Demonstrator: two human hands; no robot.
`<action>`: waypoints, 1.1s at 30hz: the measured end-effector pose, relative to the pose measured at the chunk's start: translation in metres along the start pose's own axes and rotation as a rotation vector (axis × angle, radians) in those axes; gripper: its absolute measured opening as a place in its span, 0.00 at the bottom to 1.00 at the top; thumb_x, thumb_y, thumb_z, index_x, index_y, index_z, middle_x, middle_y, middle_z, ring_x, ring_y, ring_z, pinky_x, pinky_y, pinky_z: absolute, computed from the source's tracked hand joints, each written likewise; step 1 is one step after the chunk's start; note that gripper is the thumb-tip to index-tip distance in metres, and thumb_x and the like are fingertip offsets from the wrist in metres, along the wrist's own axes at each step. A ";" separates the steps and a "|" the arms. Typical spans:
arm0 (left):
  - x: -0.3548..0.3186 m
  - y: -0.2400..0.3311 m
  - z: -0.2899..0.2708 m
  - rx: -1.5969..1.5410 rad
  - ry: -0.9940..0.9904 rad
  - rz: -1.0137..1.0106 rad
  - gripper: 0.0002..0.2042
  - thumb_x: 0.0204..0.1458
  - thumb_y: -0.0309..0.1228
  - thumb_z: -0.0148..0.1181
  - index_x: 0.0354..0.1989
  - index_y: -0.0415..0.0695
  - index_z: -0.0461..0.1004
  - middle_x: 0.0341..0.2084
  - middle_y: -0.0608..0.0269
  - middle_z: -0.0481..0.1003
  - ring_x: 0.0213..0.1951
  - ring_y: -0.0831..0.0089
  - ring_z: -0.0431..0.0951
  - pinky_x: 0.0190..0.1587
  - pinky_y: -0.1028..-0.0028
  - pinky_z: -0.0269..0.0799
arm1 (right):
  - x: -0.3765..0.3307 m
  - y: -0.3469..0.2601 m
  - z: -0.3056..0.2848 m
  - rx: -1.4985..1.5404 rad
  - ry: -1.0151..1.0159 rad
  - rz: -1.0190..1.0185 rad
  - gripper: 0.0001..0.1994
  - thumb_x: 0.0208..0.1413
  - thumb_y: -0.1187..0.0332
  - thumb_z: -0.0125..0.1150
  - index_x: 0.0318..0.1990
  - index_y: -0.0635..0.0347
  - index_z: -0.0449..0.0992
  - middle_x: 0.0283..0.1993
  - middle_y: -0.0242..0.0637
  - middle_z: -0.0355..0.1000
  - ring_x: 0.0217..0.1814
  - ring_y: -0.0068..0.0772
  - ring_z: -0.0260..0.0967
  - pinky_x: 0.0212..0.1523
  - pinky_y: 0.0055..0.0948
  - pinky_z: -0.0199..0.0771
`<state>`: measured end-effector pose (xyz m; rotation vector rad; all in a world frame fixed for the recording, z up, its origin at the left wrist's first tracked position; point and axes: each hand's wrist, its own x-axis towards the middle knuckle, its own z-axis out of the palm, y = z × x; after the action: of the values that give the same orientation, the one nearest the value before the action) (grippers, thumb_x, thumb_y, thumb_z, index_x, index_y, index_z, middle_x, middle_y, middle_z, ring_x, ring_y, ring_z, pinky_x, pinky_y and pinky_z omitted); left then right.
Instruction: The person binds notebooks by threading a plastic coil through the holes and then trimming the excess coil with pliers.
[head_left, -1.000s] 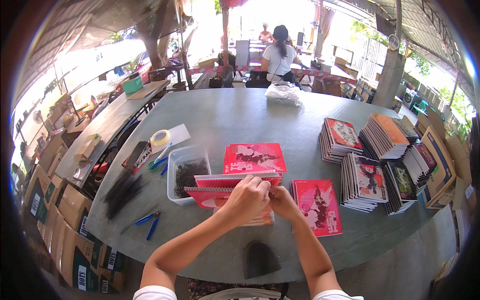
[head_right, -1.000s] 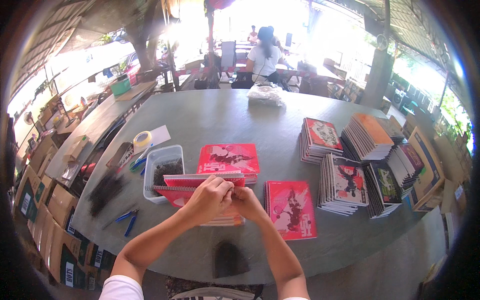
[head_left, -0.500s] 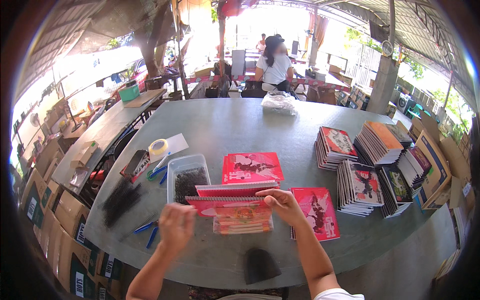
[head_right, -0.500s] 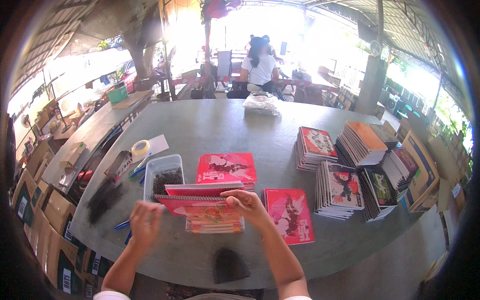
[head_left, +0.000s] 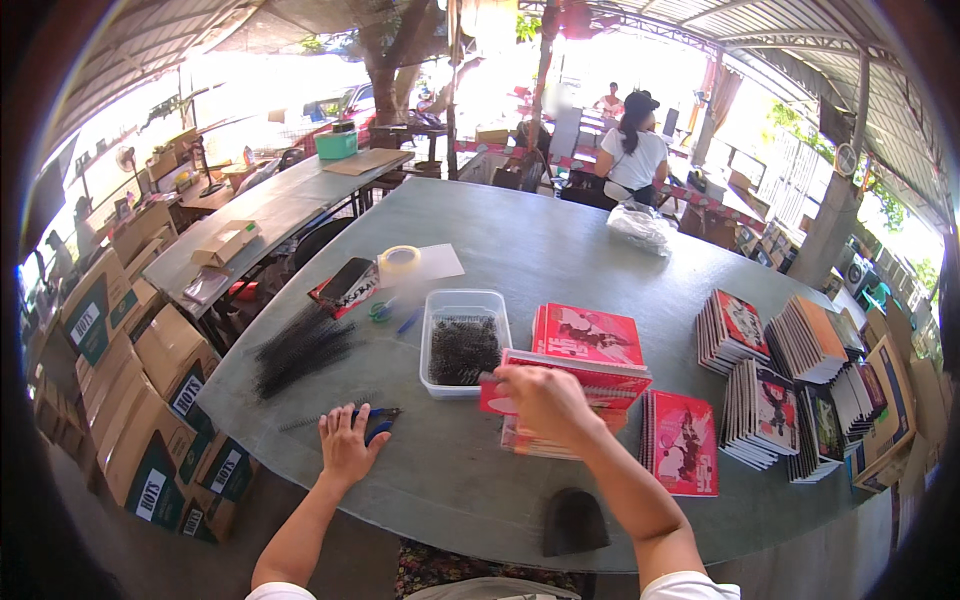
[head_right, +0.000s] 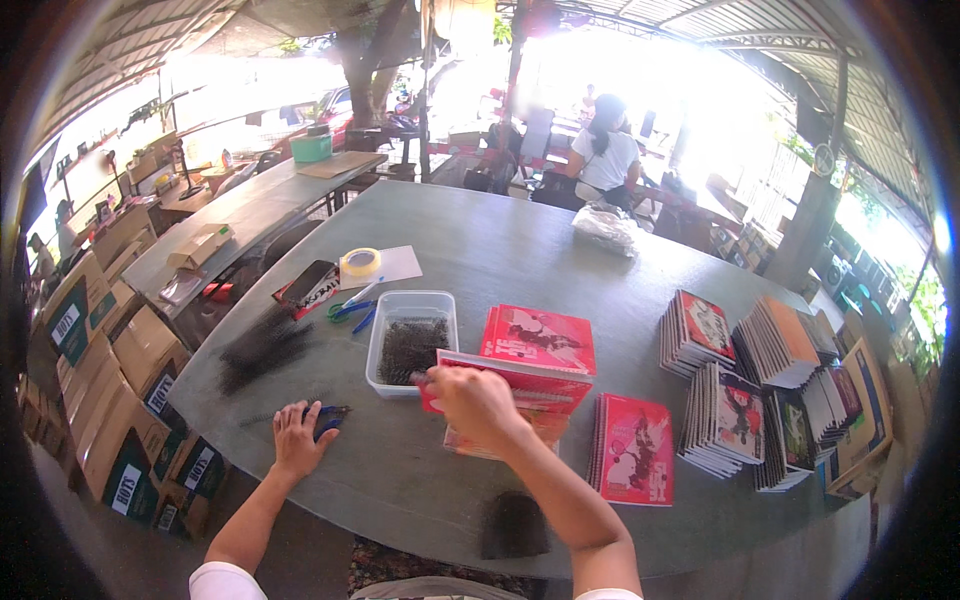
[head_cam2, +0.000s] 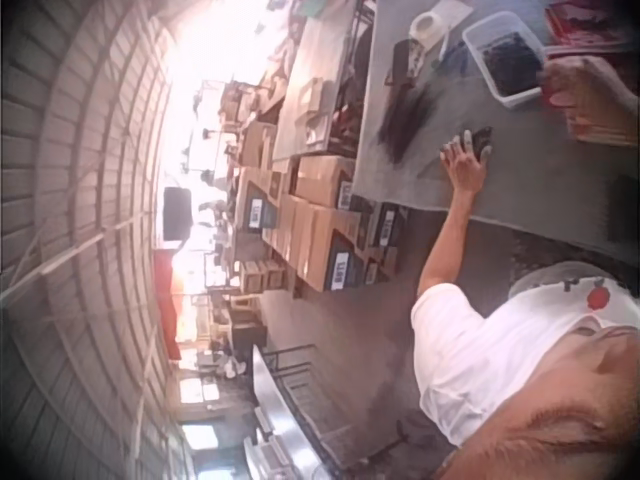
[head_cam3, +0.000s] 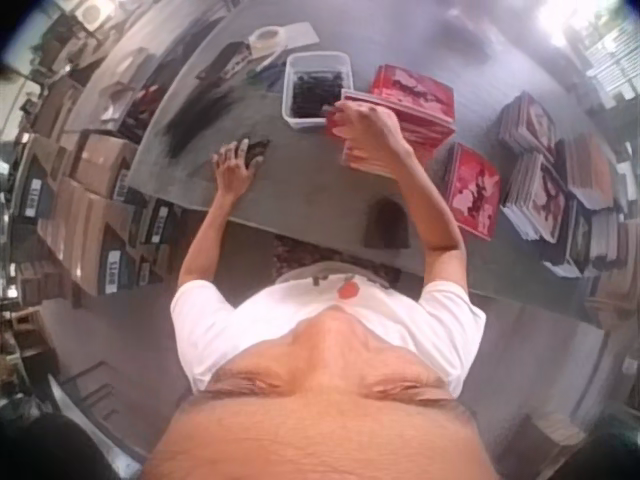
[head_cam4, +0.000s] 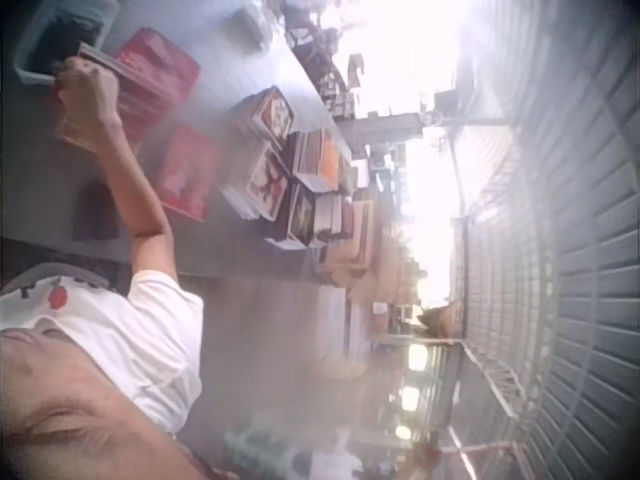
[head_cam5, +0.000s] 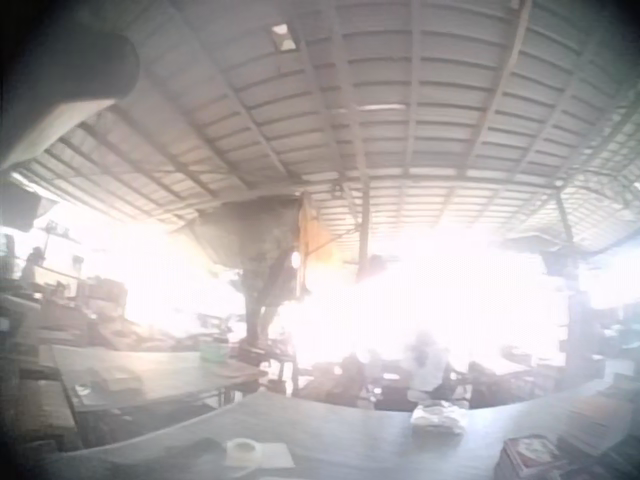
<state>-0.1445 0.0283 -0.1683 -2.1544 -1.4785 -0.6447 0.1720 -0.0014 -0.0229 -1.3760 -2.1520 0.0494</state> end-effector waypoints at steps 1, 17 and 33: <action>0.000 0.003 -0.007 -0.113 -0.065 -0.057 0.27 0.49 0.52 0.53 0.49 0.43 0.70 0.41 0.53 0.68 0.47 0.54 0.64 0.53 0.53 0.54 | 0.001 0.002 -0.003 -0.071 0.065 0.014 0.09 0.50 0.68 0.56 0.37 0.59 0.76 0.32 0.43 0.76 0.32 0.41 0.75 0.31 0.36 0.74; 0.104 0.102 -0.085 -1.465 -0.729 -0.394 0.16 0.47 0.32 0.48 0.45 0.40 0.67 0.24 0.63 0.69 0.26 0.79 0.68 0.27 0.78 0.61 | 0.037 -0.009 0.001 0.085 0.013 0.203 0.10 0.47 0.64 0.63 0.32 0.61 0.79 0.24 0.47 0.73 0.27 0.45 0.73 0.30 0.35 0.71; 0.135 0.097 -0.076 -1.039 -0.682 -0.284 0.20 0.55 0.44 0.50 0.35 0.36 0.70 0.22 0.54 0.71 0.25 0.75 0.70 0.29 0.72 0.66 | 0.040 0.005 -0.001 0.146 0.037 0.278 0.09 0.44 0.63 0.63 0.30 0.57 0.80 0.24 0.43 0.74 0.27 0.43 0.74 0.32 0.37 0.73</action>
<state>-0.0201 0.0495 -0.0363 -3.1976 -2.1276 -0.9895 0.1645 0.0345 -0.0061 -1.5649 -1.8738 0.2805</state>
